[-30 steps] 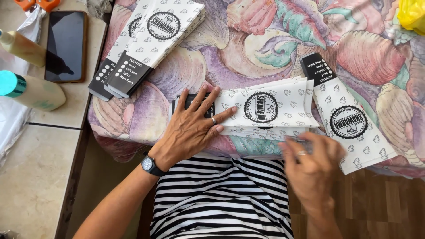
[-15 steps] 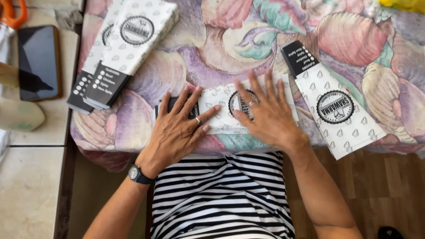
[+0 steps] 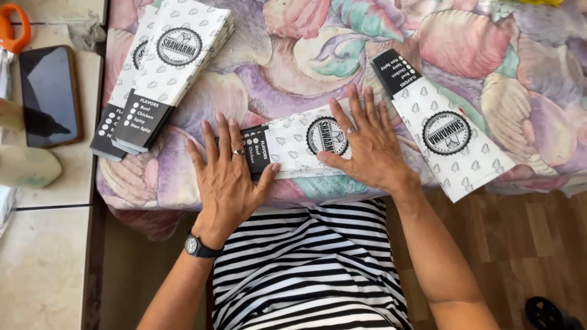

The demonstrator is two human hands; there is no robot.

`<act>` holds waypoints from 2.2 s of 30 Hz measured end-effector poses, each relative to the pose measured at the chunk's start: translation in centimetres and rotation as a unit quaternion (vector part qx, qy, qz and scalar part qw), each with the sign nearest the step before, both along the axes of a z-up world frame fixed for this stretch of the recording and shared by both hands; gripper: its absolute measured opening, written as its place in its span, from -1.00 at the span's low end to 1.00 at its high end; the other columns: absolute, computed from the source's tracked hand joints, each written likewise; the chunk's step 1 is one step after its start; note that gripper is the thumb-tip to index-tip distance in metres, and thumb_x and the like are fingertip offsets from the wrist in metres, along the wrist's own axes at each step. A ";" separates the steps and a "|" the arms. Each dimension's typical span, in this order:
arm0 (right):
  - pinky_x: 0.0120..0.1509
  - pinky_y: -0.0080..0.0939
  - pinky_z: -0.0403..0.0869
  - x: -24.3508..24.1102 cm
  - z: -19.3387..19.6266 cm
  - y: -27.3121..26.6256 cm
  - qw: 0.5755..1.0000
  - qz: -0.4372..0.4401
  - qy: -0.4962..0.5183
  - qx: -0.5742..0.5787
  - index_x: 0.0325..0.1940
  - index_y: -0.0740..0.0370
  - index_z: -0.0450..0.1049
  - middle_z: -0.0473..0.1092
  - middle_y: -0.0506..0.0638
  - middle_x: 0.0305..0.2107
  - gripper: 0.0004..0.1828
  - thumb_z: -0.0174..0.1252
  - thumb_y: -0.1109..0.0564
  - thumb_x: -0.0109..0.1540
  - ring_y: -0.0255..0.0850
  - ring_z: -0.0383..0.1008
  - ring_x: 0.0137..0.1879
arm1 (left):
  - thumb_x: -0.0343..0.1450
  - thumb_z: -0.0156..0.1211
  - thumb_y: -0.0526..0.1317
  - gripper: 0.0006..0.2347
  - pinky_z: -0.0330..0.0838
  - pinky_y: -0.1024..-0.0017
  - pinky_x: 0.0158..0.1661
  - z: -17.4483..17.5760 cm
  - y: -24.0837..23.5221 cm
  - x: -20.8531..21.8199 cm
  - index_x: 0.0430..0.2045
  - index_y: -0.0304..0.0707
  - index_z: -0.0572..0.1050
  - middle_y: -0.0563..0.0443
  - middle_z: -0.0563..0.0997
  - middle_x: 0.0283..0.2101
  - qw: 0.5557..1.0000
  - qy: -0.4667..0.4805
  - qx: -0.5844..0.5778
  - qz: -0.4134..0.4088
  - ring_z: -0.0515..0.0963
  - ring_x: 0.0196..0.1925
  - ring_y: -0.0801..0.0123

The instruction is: Manually folding and organizing pre-printed paper bags for food packaging at a steady pace.

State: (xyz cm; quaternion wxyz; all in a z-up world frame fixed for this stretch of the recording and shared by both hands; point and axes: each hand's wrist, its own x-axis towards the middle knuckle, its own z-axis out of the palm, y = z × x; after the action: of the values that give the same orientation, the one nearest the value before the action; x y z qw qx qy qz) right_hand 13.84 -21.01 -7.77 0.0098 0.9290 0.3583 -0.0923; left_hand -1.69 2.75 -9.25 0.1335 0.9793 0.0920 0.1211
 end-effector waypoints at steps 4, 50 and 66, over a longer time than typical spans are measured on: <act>0.60 0.19 -0.64 0.1 -0.1 -0.3 1.000 0.018 0.012 0.004 0.62 -0.05 -0.57 -0.78 0.11 0.49 0.21 -0.37 -0.73 0.17 0.05 -0.85 0.60 | 0.48 -0.42 0.36 -0.15 -0.63 -0.16 0.42 -0.6 0.9 -0.1 0.48 -0.41 -0.31 -0.31 -0.35 0.57 0.997 0.066 -0.041 -0.020 -0.48 0.58 -0.11; -0.31 0.01 0.31 -3.4 19.0 -1.9 0.877 0.310 -0.265 0.252 -0.52 0.42 0.39 0.38 0.05 -0.53 -0.63 -0.10 0.70 0.21 -0.03 0.28 -0.41 | 0.52 0.26 -0.16 -0.63 0.29 0.15 -0.38 16.3 -3.2 4.4 -0.77 -0.20 0.47 0.10 0.53 -0.64 0.945 -0.156 -0.011 -0.288 0.49 -0.46 0.12; 0.28 0.20 0.37 -0.5 15.2 -0.2 0.868 0.324 -0.250 0.281 -0.02 0.28 0.54 0.49 0.17 0.00 -0.61 0.56 0.11 0.20 0.13 0.42 0.17 | 0.32 0.40 -0.20 -0.93 0.42 0.31 -0.45 12.5 -0.9 6.6 -0.52 -0.14 0.72 0.08 0.73 -0.51 0.947 -0.093 -0.212 -0.222 0.71 -0.48 0.22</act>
State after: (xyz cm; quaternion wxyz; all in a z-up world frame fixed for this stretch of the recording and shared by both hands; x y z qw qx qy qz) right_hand 13.37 -21.25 7.38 -0.1328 0.7161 0.6359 0.2554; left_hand 4.95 1.89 3.26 0.3695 0.9085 -0.1165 0.1565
